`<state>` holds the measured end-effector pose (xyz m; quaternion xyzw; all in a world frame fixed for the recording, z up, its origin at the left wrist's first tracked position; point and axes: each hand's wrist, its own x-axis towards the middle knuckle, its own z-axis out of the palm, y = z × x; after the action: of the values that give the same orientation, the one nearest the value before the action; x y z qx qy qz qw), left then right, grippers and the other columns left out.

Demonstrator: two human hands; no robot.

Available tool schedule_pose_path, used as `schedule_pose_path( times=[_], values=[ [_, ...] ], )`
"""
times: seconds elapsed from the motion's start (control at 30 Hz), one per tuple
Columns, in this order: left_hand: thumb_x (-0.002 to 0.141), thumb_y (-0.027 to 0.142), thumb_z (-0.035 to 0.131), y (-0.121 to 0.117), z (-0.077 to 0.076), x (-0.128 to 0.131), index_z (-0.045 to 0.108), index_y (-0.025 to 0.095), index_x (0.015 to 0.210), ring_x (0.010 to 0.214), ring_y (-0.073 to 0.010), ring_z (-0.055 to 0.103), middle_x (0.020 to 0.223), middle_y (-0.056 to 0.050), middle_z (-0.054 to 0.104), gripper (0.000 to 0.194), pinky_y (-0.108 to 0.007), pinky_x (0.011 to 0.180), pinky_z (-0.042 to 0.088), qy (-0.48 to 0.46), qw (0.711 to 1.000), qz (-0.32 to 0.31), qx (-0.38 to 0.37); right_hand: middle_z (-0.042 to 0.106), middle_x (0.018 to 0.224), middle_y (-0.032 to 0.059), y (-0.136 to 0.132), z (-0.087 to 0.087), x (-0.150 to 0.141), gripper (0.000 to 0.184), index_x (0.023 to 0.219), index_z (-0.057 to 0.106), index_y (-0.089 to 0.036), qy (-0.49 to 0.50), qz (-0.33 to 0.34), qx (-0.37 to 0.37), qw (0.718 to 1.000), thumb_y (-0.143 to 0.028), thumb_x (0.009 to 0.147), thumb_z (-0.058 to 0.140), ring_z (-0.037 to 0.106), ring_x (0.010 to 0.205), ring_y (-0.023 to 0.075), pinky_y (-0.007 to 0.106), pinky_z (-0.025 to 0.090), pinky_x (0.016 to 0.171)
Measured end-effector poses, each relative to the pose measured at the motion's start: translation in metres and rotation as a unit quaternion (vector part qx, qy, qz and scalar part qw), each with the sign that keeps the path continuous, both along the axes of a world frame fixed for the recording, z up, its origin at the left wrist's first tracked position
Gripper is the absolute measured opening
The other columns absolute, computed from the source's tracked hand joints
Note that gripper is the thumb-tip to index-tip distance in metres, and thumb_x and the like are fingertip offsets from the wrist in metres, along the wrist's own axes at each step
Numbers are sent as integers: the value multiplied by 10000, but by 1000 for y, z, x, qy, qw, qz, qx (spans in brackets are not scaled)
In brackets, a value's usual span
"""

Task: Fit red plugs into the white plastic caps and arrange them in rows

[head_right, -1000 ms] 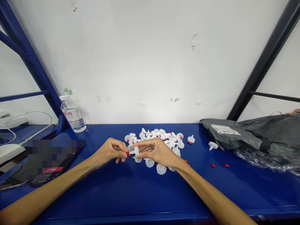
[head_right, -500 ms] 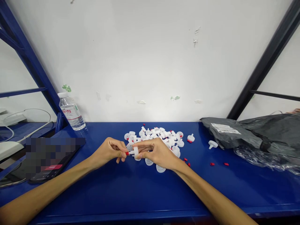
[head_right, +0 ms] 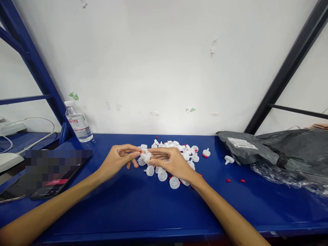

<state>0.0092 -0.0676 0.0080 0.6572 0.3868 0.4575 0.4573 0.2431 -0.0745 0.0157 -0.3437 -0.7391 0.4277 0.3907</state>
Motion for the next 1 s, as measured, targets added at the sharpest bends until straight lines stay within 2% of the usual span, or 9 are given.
schedule_pose_path(
  times=[0.1,0.2,0.33,0.53,0.67,0.77,0.83,0.9,1.0],
  values=[
    [793,436,751,10,5,-10,756,139,963,502,-150,653,919,-115,763,342,-226,426,430,-1,999,42,24,728,1210,77,5,-1,4,385,1256,692,-266,-20,-40,52,998,-478,960,566,720,1036,261,388,574,860],
    [807,446,718,25,6,-26,762,158,945,536,-154,640,914,-98,763,323,-238,458,440,37,990,113,77,747,1138,76,13,-4,10,419,1139,732,-240,-28,-99,95,990,-488,1022,416,731,954,249,352,562,783],
    [803,325,680,42,-1,-46,777,216,868,661,-195,647,799,-50,755,160,-269,608,462,212,935,216,186,763,1030,50,23,-5,19,419,1051,750,-232,-75,-171,152,971,-446,1033,390,724,864,219,311,523,734],
    [834,309,571,48,-11,-54,739,241,918,739,-207,662,835,-12,753,200,-298,689,450,398,885,192,149,764,982,30,32,-8,31,360,1004,742,-235,-182,-259,244,917,-360,1029,405,700,861,212,311,462,788],
    [861,320,538,43,-7,-51,690,232,945,734,-190,632,877,-5,734,195,-294,680,422,392,878,217,168,745,906,33,35,-10,34,363,916,708,-219,-215,-264,265,902,-352,1032,391,678,827,202,299,436,777],
    [910,310,473,38,-2,-49,614,201,791,667,-161,569,736,6,663,214,-281,656,388,346,886,229,208,692,800,27,33,-10,33,361,799,634,-208,-230,-261,289,892,-342,1032,393,627,741,181,288,400,722],
    [931,299,440,33,0,-46,553,189,710,605,-134,502,647,20,583,271,-267,616,355,318,900,193,228,620,717,16,30,-8,31,375,714,538,-205,-235,-260,311,884,-340,1033,393,562,673,164,285,361,672],
    [928,270,435,25,-1,-40,507,183,663,558,-111,429,590,35,500,288,-256,575,317,318,912,104,238,532,651,-1,27,-7,29,394,662,439,-208,-236,-254,333,877,-341,1031,395,484,617,149,286,315,628],
    [885,206,466,9,-9,-26,424,180,598,508,-90,333,531,51,404,291,-258,549,275,372,893,-50,246,439,589,-20,23,-6,27,426,621,351,-205,-244,-227,344,878,-333,1024,401,400,562,130,289,262,589]
  ],
)
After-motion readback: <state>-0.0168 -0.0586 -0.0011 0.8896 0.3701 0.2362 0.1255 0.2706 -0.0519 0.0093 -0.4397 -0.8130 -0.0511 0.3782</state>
